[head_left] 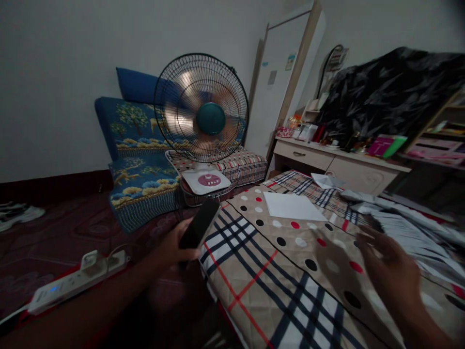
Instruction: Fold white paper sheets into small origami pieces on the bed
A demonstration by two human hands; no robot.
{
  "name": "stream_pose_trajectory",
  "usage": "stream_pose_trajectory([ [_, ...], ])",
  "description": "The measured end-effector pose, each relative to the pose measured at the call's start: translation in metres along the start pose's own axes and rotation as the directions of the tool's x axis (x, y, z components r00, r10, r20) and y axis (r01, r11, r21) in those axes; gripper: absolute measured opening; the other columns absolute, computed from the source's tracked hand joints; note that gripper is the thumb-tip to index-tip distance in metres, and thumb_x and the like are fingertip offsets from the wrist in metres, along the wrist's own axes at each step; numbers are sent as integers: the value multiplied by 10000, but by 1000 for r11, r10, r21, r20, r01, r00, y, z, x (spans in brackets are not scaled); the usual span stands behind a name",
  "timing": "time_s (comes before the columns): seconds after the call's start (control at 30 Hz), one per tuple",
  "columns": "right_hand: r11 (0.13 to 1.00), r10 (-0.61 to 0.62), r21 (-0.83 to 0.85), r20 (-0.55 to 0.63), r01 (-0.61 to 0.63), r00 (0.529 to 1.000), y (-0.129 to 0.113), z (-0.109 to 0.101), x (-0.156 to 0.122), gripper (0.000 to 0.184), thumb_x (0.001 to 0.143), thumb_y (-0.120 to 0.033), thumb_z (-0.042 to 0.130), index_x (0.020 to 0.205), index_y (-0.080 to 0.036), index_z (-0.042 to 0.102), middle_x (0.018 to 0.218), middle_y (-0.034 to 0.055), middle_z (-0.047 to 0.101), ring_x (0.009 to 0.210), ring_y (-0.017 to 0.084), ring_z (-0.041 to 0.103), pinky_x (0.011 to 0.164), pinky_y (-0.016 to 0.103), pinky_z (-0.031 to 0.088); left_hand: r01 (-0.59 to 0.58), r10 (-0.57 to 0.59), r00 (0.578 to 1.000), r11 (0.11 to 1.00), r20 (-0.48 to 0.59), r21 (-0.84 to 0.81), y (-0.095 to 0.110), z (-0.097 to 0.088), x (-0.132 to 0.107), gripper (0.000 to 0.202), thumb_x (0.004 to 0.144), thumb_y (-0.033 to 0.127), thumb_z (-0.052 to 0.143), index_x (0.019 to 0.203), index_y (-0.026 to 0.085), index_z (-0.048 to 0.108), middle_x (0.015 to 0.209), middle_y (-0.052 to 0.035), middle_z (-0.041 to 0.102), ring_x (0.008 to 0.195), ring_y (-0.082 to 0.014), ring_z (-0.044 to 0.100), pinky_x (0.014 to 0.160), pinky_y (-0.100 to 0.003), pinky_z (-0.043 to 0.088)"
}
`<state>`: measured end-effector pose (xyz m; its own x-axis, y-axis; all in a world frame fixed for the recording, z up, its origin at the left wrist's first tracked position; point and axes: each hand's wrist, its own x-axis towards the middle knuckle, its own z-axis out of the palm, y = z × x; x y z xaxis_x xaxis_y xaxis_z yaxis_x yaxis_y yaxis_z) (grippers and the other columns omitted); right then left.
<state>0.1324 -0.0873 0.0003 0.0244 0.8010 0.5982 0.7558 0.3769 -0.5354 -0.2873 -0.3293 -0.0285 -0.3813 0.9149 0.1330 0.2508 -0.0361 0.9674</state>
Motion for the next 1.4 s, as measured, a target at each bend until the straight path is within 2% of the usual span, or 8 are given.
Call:
stream_pose_trajectory([
  [0.1,868,1,480,250,-125,968,-87,24,-11,411,766,-476,624,1106,-252,678,1052,147,724,989,292,678,838,442,532,-103,102,995,990,-12,-93,29,58,58,838,572,315,797,1319,177,444,1367,-136,544,1264,-291,509,1074,-432,392],
  [0.17,731,-23,654,308,-193,951,-119,44,-22,433,746,-483,651,1075,-202,670,1146,152,693,1014,289,669,904,457,513,-170,168,984,985,-52,-28,41,98,86,859,547,275,815,1310,166,436,1340,-141,552,1238,-284,525,1065,-440,392],
  [0.3,541,0,789,345,-291,938,-126,85,-46,626,810,-506,615,1346,-208,491,1329,167,582,1130,279,618,894,448,519,-196,224,960,966,-168,168,47,158,113,896,531,229,819,1325,180,405,1318,-140,549,1234,-299,517,1032,-453,410],
  [0.4,423,77,816,401,-394,913,-118,101,-60,718,772,-519,673,1392,-229,453,1330,162,573,1126,282,611,877,448,524,-127,197,957,944,-212,305,45,178,111,874,548,258,800,1321,170,403,1311,-150,546,1214,-314,528,997,-439,440],
  [0.73,221,-30,839,516,-497,856,-130,110,-69,732,707,-407,773,1368,-261,494,1185,84,648,1033,228,635,907,422,516,-166,214,957,958,-196,231,34,172,107,904,525,185,768,1348,149,396,1265,-165,555,1137,-319,561,925,-422,478],
  [0.9,304,-57,822,520,-481,852,-132,108,-73,823,752,-450,728,1465,-244,375,1242,97,621,1087,232,612,961,430,485,-195,187,964,981,-190,-20,24,172,109,850,525,193,794,1306,187,459,1213,-124,592,1097,-296,579,921,-406,479],
  [1.13,430,-226,818,507,-382,832,-138,100,-77,838,871,-440,599,1546,-213,155,1428,105,504,1221,239,547,1050,437,426,-121,100,992,899,-73,-421,25,172,108,478,796,333,570,1250,189,530,1117,-84,665,981,-245,640,855,-358,514],
  [1.4,474,-258,822,471,-315,843,-136,103,-77,787,895,-411,574,1545,-232,167,1499,78,429,1265,250,523,1074,447,414,-108,84,994,849,-69,-516,30,173,108,446,798,373,537,1190,163,564,1045,-77,689,905,-226,657,833,-330,508],
])
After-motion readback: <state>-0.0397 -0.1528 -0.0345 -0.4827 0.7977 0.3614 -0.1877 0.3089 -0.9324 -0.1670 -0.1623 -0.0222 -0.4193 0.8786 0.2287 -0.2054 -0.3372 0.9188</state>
